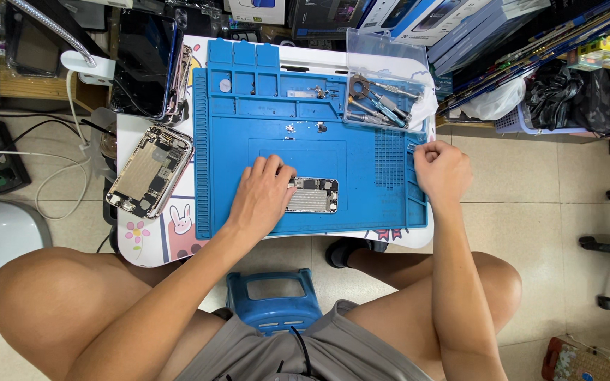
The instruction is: The person uses a screwdriver to remove screws from a disassembled smartphone chassis placed on a blue anti-static mat. They carefully place the removed screws into the mat's compartments and continue to unscrew components from the device frame.
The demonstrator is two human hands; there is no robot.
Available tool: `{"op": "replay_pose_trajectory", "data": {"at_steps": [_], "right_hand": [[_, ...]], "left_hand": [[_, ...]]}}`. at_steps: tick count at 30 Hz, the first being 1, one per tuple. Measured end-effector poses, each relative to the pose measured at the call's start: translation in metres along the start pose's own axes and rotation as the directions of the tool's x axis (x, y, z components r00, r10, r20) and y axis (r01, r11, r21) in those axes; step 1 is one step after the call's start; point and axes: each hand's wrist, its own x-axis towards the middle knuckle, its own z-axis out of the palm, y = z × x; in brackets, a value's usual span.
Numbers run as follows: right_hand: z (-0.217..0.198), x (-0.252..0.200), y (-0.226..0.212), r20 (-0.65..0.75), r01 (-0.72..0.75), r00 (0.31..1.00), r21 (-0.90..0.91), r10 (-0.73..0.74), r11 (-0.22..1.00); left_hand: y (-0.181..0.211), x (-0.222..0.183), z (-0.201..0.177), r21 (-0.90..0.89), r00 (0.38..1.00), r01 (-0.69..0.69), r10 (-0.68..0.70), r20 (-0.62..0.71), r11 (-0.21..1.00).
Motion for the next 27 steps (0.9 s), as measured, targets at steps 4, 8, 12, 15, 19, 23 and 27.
{"op": "replay_pose_trajectory", "data": {"at_steps": [4,8,12,15,19,23,27], "right_hand": [[-0.005,0.002,-0.006,0.017,-0.008,1.000,-0.010,0.008,1.000],[-0.007,0.003,-0.019,-0.091,0.123,0.989,0.039,-0.119,0.992],[-0.004,0.006,-0.045,-0.244,0.368,0.919,0.259,-0.309,0.893],[-0.010,0.016,-0.056,-0.172,0.384,0.917,0.140,-0.359,0.913],[-0.001,0.030,-0.052,-0.078,0.365,0.930,0.075,-0.359,0.928],[0.005,0.035,-0.058,-0.013,0.267,0.964,0.050,-0.266,0.962],[0.006,0.034,-0.063,0.030,0.200,0.978,0.105,-0.204,0.974]], "left_hand": [[-0.001,0.000,0.001,0.010,1.000,-0.002,0.003,-0.009,1.000],[-0.003,-0.001,0.002,0.020,0.999,-0.025,0.026,-0.020,0.999],[-0.005,-0.002,0.001,-0.017,0.999,-0.036,0.036,-0.007,0.999],[-0.007,-0.002,0.001,-0.028,0.999,-0.035,0.035,-0.011,0.999],[-0.011,-0.001,0.000,-0.029,0.999,-0.045,0.044,-0.007,0.999],[-0.011,-0.001,-0.001,-0.038,0.999,-0.051,0.050,-0.014,0.998],[-0.008,-0.005,0.001,-0.047,0.999,-0.043,0.042,-0.008,0.998]]}}
